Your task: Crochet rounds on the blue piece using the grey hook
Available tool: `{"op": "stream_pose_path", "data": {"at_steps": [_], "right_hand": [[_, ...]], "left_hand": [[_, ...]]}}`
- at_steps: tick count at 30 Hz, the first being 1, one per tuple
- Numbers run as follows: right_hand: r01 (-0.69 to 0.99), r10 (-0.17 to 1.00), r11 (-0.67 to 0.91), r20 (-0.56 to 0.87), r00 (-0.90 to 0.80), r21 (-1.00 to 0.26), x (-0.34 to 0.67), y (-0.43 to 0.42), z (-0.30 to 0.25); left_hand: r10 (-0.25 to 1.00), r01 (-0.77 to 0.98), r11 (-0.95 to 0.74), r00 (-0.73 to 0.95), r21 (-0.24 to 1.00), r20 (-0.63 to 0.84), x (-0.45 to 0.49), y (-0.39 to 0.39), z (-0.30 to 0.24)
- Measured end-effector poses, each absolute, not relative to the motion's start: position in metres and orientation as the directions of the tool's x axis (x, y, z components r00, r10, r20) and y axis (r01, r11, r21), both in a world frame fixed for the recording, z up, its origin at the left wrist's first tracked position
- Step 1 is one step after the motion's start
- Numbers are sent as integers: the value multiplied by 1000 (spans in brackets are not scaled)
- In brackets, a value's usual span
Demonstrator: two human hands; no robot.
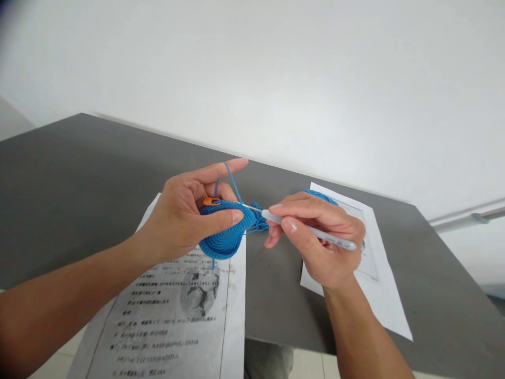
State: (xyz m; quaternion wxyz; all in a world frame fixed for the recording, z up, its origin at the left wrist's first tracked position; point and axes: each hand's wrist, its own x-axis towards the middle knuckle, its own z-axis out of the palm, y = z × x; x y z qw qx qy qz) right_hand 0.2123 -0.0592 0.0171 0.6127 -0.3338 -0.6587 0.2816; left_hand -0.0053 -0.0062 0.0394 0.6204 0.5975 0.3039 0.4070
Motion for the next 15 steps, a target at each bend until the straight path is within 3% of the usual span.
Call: {"op": "stream_pose_path", "data": {"at_steps": [15], "right_hand": [[192, 716, 695, 693, -88, -693, 220, -58, 20]], "left_hand": [[885, -130, -85, 446, 988, 134, -4, -5, 40]]}}
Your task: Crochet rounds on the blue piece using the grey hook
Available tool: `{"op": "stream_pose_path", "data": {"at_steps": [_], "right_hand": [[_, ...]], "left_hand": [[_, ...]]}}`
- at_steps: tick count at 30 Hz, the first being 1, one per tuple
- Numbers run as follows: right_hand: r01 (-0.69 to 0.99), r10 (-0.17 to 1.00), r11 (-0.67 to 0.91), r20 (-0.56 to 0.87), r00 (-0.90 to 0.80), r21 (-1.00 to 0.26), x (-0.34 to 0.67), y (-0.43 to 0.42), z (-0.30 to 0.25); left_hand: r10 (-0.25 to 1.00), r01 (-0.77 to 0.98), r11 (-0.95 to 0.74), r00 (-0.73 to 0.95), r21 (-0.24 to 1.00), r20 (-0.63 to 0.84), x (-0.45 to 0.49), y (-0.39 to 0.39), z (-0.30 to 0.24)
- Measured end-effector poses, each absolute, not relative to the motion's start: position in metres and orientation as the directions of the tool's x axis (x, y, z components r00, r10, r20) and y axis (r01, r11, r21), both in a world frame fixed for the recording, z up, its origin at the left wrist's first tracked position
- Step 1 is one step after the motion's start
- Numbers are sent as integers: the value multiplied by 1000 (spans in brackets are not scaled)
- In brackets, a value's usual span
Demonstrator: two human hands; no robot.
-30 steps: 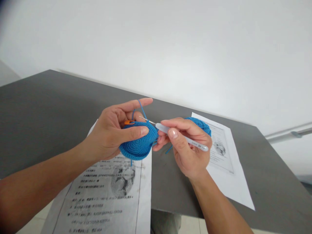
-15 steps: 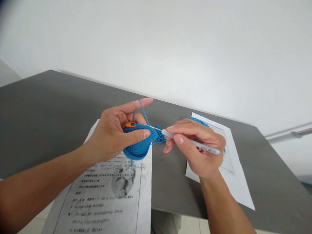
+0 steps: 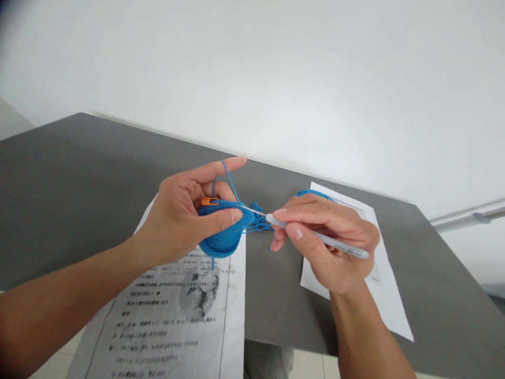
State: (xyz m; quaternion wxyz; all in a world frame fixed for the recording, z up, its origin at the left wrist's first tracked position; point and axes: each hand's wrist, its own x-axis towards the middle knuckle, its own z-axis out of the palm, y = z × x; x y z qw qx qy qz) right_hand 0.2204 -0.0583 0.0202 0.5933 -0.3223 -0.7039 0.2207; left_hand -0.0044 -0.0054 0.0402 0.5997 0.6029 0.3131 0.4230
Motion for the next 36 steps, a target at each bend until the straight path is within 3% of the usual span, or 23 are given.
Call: {"op": "stream_pose_path", "data": {"at_steps": [13, 21, 36], "right_hand": [[469, 672, 689, 729, -127, -553, 214, -69, 24], [613, 463, 760, 843, -275, -217, 204, -65, 22], [737, 387, 675, 844, -372, 15, 177, -67, 18]], "left_hand": [[886, 13, -324, 356, 946, 298, -3, -7, 27], [827, 108, -546, 226, 831, 514, 3, -5, 10], [805, 256, -593, 184, 763, 564, 3, -7, 17]]}}
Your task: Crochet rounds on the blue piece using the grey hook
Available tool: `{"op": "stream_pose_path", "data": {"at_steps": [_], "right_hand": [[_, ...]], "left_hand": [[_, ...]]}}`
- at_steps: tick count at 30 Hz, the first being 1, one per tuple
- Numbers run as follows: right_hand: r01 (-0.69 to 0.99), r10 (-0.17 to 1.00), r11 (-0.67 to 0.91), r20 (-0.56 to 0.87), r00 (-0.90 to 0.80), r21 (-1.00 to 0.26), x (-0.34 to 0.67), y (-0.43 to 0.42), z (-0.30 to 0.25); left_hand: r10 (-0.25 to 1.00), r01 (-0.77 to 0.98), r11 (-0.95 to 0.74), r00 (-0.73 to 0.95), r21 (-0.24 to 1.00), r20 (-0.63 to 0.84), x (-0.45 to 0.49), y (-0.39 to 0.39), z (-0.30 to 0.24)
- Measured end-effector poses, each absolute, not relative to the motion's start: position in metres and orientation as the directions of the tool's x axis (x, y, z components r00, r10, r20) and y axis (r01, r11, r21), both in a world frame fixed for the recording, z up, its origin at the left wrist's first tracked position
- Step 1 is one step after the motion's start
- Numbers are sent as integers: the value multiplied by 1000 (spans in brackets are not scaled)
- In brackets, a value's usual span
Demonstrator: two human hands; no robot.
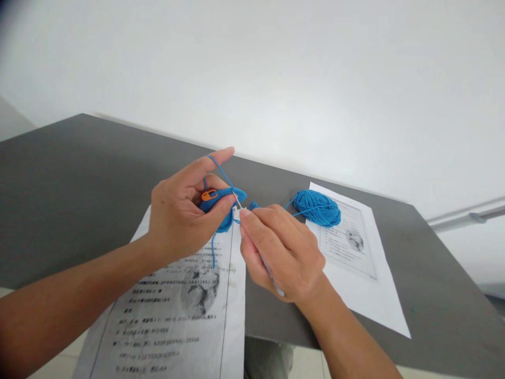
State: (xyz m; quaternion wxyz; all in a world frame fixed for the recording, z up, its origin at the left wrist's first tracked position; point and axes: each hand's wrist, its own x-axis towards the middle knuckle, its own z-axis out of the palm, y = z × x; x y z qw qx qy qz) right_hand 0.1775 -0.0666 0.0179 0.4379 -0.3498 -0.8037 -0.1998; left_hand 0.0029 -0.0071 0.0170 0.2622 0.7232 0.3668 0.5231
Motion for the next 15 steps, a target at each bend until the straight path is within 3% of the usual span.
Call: {"op": "stream_pose_path", "data": {"at_steps": [4, 8, 15], "right_hand": [[682, 429, 711, 873, -230, -170, 178, -60, 12], [529, 493, 753, 868, -62, -390, 180, -57, 7], [331, 524, 795, 850, 44, -507, 177, -56, 2]], "left_hand": [[821, 77, -530, 297, 844, 488, 5, -11, 19], [873, -203, -279, 353, 938, 336, 5, -11, 22], [890, -407, -75, 385, 910, 245, 7, -8, 23]]}}
